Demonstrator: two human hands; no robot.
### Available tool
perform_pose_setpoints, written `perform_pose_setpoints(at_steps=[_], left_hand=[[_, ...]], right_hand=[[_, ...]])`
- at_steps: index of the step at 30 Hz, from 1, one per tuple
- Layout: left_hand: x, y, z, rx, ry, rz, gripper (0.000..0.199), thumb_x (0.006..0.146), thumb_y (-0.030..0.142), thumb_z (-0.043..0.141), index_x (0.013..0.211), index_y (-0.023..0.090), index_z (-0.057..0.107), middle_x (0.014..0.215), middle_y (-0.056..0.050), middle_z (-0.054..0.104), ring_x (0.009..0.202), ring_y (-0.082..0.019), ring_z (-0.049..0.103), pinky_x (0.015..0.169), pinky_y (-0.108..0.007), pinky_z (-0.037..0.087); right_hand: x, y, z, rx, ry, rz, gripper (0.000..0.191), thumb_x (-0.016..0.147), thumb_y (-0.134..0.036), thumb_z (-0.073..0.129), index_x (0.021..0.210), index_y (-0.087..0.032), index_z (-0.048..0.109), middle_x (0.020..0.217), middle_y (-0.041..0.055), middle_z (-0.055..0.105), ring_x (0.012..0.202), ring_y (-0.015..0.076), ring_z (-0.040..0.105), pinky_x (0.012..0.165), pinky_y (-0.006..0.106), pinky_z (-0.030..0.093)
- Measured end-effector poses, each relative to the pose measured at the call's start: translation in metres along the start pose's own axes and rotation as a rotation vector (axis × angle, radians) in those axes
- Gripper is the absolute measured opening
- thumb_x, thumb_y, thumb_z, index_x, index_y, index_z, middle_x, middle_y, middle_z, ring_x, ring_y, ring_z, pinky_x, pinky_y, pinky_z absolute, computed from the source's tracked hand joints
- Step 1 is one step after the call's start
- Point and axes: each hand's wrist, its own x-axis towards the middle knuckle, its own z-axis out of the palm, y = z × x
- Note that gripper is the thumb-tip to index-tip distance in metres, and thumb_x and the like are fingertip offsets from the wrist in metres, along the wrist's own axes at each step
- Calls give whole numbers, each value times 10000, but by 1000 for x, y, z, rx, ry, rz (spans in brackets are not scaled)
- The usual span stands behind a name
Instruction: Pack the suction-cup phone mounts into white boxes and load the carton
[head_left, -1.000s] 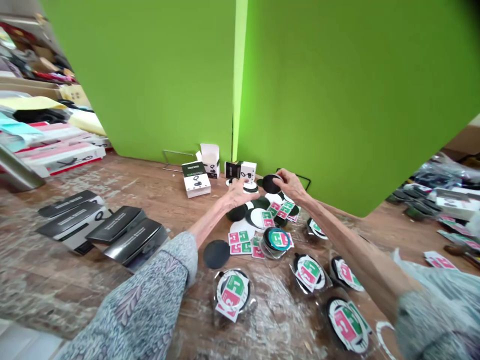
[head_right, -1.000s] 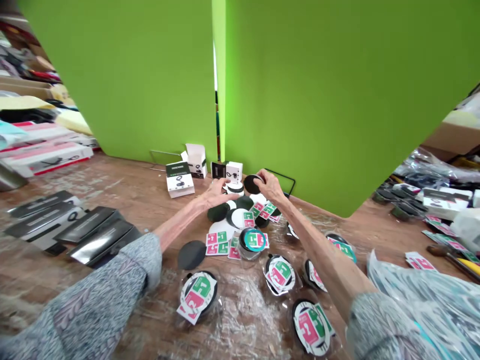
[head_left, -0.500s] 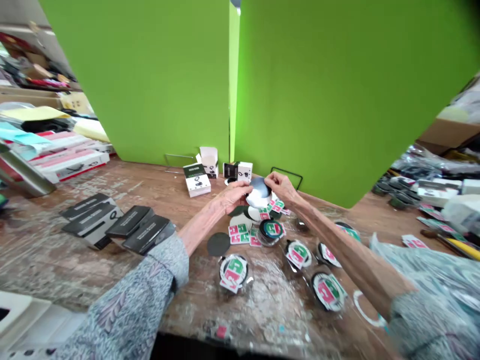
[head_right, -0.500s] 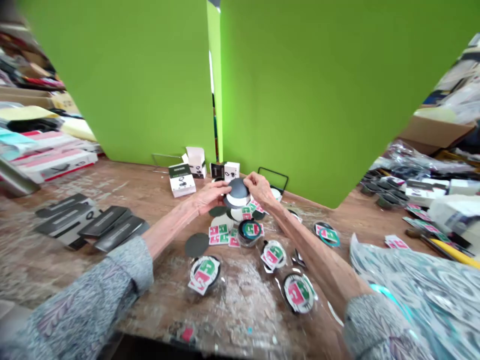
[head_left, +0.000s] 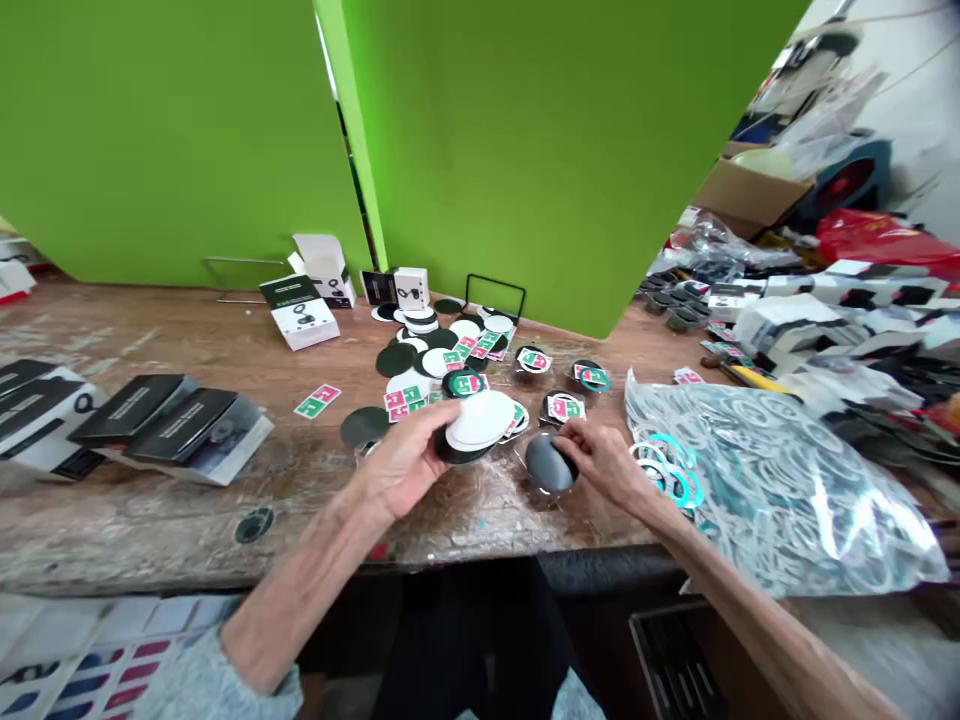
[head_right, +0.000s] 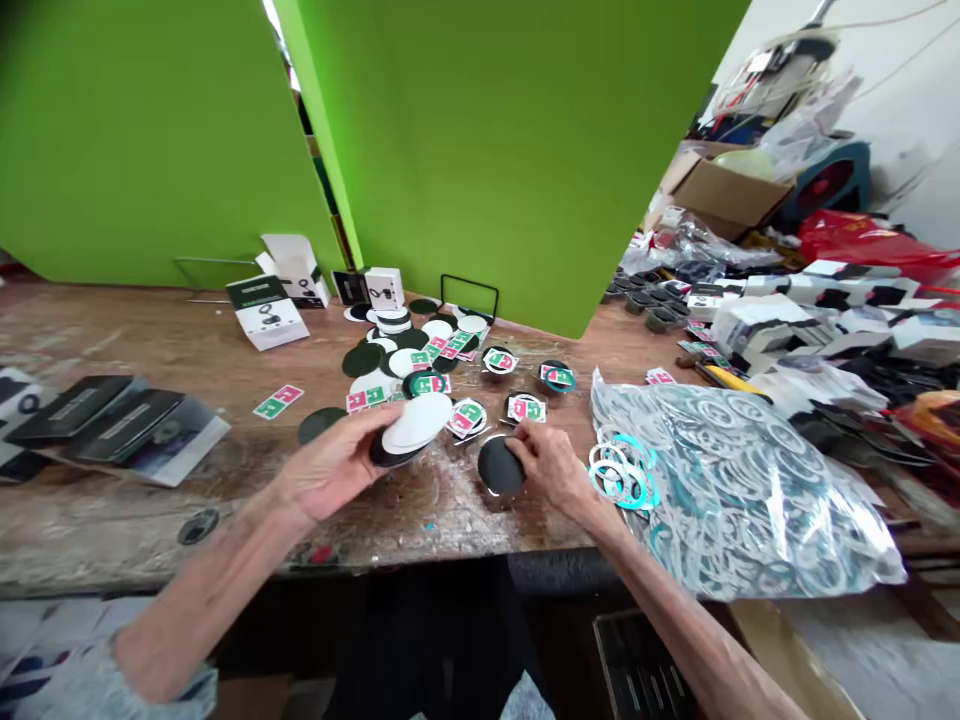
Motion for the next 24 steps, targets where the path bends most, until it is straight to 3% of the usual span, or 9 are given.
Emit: perform_pose_setpoints(at_steps=[2,4,6,10,15,18,21,24], left_hand=[[-2,-19,5,-32,17,-57,155,740,76,646,885,86,699,964,-100,702,759,-149,644,596,-217,561],[-1,-35,8,-7,29,-55,180,706,98,690,886,99,689,875,-81,705,702,-148,636,566,-223,547],[-1,-47,10,33,22,-2,233,670,162,755,885,122,675,803,-49,693,658,-137,618,541,-213,521],[-3,-58,12,34,-5,122,370,579,296,851,866,155,664,813,-17,693,693,-118,614,593,-187,495],[-11,-60,5,53,-70,42,470,566,301,859,978,155,687,972,-68,706,804,-157,636,655,-224,511],[-14,-63,-3,59,23,20,439,541,288,860,917,147,683,923,-63,710,768,-150,633,621,-216,494],[-16,-67,-8,94,72,-5,442,536,334,858,892,150,671,868,-45,707,728,-139,623,598,-209,473],[-17,-71,-10,116,67,-4,447,540,376,857,869,145,662,843,-36,700,718,-124,612,613,-196,459]], right_hand=[[-6,-7,2,-154,125,-22,219,906,-337,457,950,-185,608,876,68,592,732,178,551,651,296,404],[-6,-21,-2,-144,204,-47,251,929,-334,426,1035,-192,604,978,88,590,818,196,570,708,317,420],[-3,-35,-6,35,141,-61,248,938,-369,432,997,-206,609,911,57,610,803,182,575,701,300,427],[3,-47,-2,476,-96,-6,250,863,-451,554,864,-202,577,657,-22,547,577,120,498,517,235,369],[21,-36,7,696,-166,150,333,805,-521,585,866,-208,489,552,-64,518,445,85,442,422,187,296],[42,-28,11,639,-102,150,298,806,-483,573,788,-205,469,562,-70,478,468,80,428,448,191,314],[59,-23,16,325,-27,60,199,834,-351,535,717,-199,483,603,-39,483,546,110,466,522,230,359],[60,-25,20,58,65,-5,75,814,-243,548,760,-194,533,756,29,567,690,159,523,622,271,380]])
